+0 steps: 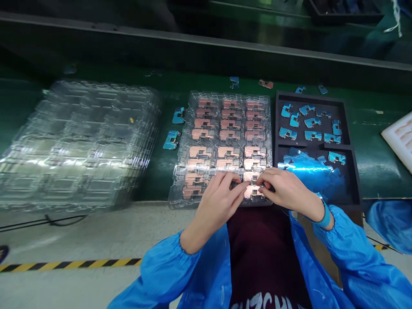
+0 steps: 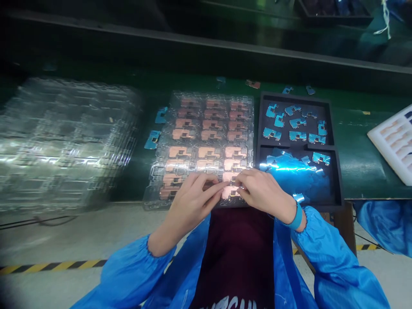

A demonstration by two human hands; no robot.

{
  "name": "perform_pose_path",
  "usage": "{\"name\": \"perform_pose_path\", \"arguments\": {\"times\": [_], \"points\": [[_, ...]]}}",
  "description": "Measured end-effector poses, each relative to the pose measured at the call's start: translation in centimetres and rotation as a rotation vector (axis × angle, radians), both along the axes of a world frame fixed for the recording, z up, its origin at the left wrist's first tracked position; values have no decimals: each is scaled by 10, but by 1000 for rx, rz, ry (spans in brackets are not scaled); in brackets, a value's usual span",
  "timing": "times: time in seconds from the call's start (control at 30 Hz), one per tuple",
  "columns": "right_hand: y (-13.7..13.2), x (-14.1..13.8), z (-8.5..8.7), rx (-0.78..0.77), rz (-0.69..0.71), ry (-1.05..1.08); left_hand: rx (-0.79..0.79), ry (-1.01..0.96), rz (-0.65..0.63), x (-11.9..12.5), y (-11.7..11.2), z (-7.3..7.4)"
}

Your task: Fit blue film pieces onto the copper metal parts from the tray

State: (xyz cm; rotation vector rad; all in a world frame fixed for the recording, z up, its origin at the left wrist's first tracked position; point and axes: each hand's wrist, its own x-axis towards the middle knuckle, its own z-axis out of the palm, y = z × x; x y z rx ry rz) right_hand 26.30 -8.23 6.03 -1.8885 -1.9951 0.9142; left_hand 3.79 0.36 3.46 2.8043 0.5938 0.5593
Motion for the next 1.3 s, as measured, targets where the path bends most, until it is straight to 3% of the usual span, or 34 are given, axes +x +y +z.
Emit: {"name": "perform_pose_path", "arguments": {"times": [0.27, 0.43, 0.63, 0.8, 0.87, 0.93, 1.03, 1.13, 1.2, 1.3], "points": [[16, -2, 18, -187, -130, 62, -109, -30, 53, 1, 0, 1], [23, -1, 25, -246, -120, 109, -129, -57, 66, 1, 2, 0], [15, -1, 13, -128, -131, 20, -146, -55, 55, -1, 3, 1], [11, -10, 0, -20, -58, -79, -86, -18, 24, -1, 3, -1], [4, -10, 7, 37, -59, -91, -74, -2, 8, -3, 4, 2], [-9, -1, 26, 119, -99, -82, -78, -5, -20, -9, 8, 12], [-31, 37, 74, 262, -207, -47, -98, -58, -80, -17, 32, 36], [-27, 104, 115, 391, -383, -140, -91, -74, -165, -4, 81, 60], [0, 161, 121, 420, -508, -275, -76, -45, -222, 27, 123, 66], [62, 248, 94, 185, -762, -420, -87, 17, -238, 103, 186, 58]]}}
